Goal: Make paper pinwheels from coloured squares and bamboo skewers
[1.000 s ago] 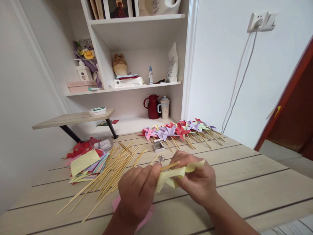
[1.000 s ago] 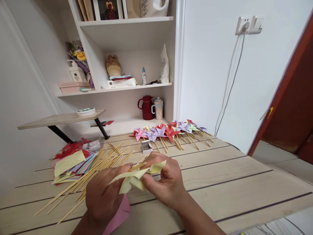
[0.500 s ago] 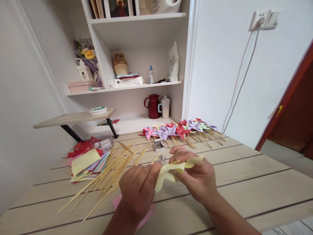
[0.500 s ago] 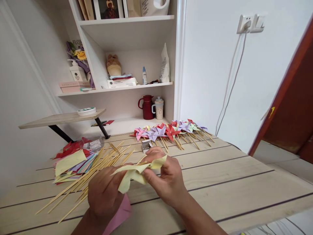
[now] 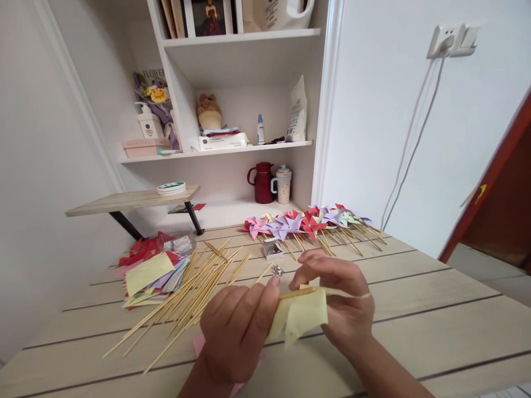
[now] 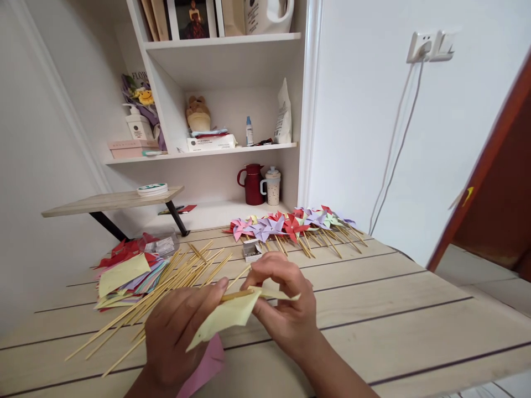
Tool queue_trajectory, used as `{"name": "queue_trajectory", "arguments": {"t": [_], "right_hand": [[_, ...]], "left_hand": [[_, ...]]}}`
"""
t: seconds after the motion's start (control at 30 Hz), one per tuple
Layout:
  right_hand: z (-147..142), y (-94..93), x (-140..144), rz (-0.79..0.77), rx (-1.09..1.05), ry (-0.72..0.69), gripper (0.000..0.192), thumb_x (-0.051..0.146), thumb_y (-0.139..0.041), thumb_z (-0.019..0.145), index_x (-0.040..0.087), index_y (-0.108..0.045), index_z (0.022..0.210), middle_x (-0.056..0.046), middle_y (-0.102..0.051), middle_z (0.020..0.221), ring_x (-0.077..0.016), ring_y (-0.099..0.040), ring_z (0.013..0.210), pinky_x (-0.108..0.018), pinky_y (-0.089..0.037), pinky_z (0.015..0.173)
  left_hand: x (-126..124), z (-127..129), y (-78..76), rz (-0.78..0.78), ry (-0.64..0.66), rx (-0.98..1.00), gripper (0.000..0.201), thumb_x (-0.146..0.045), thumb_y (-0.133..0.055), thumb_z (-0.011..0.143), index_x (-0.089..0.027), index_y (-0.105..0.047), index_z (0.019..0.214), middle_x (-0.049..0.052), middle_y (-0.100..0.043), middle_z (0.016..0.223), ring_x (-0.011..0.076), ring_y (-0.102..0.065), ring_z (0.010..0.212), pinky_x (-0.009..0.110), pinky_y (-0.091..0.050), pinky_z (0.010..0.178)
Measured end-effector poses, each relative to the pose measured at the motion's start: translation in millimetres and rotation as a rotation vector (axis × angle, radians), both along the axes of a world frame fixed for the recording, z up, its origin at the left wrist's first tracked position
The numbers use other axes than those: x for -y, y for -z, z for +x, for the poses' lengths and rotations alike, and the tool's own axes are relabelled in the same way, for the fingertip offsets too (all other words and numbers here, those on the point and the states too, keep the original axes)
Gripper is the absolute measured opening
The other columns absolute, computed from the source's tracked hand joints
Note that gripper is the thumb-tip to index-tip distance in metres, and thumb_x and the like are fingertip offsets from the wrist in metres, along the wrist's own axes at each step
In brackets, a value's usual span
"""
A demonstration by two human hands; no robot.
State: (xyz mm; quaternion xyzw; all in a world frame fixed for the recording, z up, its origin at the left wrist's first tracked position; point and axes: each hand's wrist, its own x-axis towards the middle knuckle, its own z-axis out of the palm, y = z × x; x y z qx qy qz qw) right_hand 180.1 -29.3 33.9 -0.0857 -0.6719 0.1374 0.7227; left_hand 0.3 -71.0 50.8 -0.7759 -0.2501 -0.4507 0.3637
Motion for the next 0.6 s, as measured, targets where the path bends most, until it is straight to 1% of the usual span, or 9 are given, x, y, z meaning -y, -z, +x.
{"name": "queue_trajectory", "arguments": {"t": [0.1, 0.17, 0.27, 0.37, 0.47, 0.6], "right_hand": [[3, -1.6, 2, 0.043, 0.028, -0.040, 0.037, 0.017, -0.068, 0.087, 0.026, -0.059, 0.121, -0.003, -0.071, 0.079, -0.0186, -0.062, 0.065, -0.039, -0.050, 0.067], [6, -2.2, 3, 0.064, 0.071, -0.052, 0.036, 0.014, -0.066, 0.087, 0.025, -0.062, 0.122, -0.006, -0.072, 0.083, -0.0190, -0.062, 0.067, -0.037, -0.050, 0.063], [9, -2.0, 3, 0.098, 0.098, -0.046, 0.035, 0.014, -0.065, 0.088, 0.023, -0.065, 0.121, -0.008, -0.072, 0.087, -0.0213, -0.064, 0.072, -0.037, -0.051, 0.062], [11, -3.1, 4, 0.136, 0.109, -0.039, 0.028, 0.017, -0.064, 0.089, 0.022, -0.067, 0.117, -0.009, -0.072, 0.087, -0.0232, -0.066, 0.076, -0.039, -0.053, 0.063], [11, -6.3, 5, 0.126, 0.119, -0.019, 0.016, 0.022, -0.062, 0.091, 0.021, -0.070, 0.105, -0.009, -0.070, 0.085, -0.0209, -0.064, 0.071, -0.037, -0.052, 0.060], [11, -8.6, 8, 0.113, 0.112, -0.013, 0.013, 0.025, -0.061, 0.092, 0.020, -0.071, 0.099, -0.009, -0.069, 0.085, -0.0191, -0.062, 0.068, -0.035, -0.051, 0.059]], "left_hand": [[0, -1, 1.1, 0.008, -0.007, 0.015, 0.025, -0.016, -0.048, 0.098, -0.007, -0.065, 0.114, 0.009, -0.077, 0.093, 0.0183, -0.067, 0.080, 0.033, -0.046, 0.069], [1, -1, 1.0, -0.009, -0.003, 0.037, 0.025, -0.016, -0.047, 0.099, -0.010, -0.065, 0.114, 0.007, -0.078, 0.093, 0.0169, -0.067, 0.079, 0.032, -0.047, 0.070], [2, 0, -1.0, -0.037, 0.011, 0.069, 0.027, -0.014, -0.044, 0.099, -0.014, -0.065, 0.116, 0.004, -0.078, 0.093, 0.0147, -0.068, 0.077, 0.030, -0.047, 0.069], [2, 1, -3.5, -0.033, 0.024, 0.063, 0.028, -0.014, -0.043, 0.098, -0.014, -0.065, 0.115, 0.005, -0.078, 0.092, 0.0154, -0.068, 0.077, 0.030, -0.048, 0.068], [2, 2, -5.4, -0.043, 0.044, 0.068, 0.029, -0.012, -0.042, 0.098, -0.012, -0.066, 0.113, 0.007, -0.078, 0.091, 0.0159, -0.068, 0.076, 0.030, -0.048, 0.066], [4, 2, -6.8, -0.061, 0.054, 0.086, 0.031, -0.011, -0.042, 0.097, -0.012, -0.065, 0.116, 0.006, -0.077, 0.090, 0.0151, -0.068, 0.075, 0.028, -0.048, 0.064]]}}
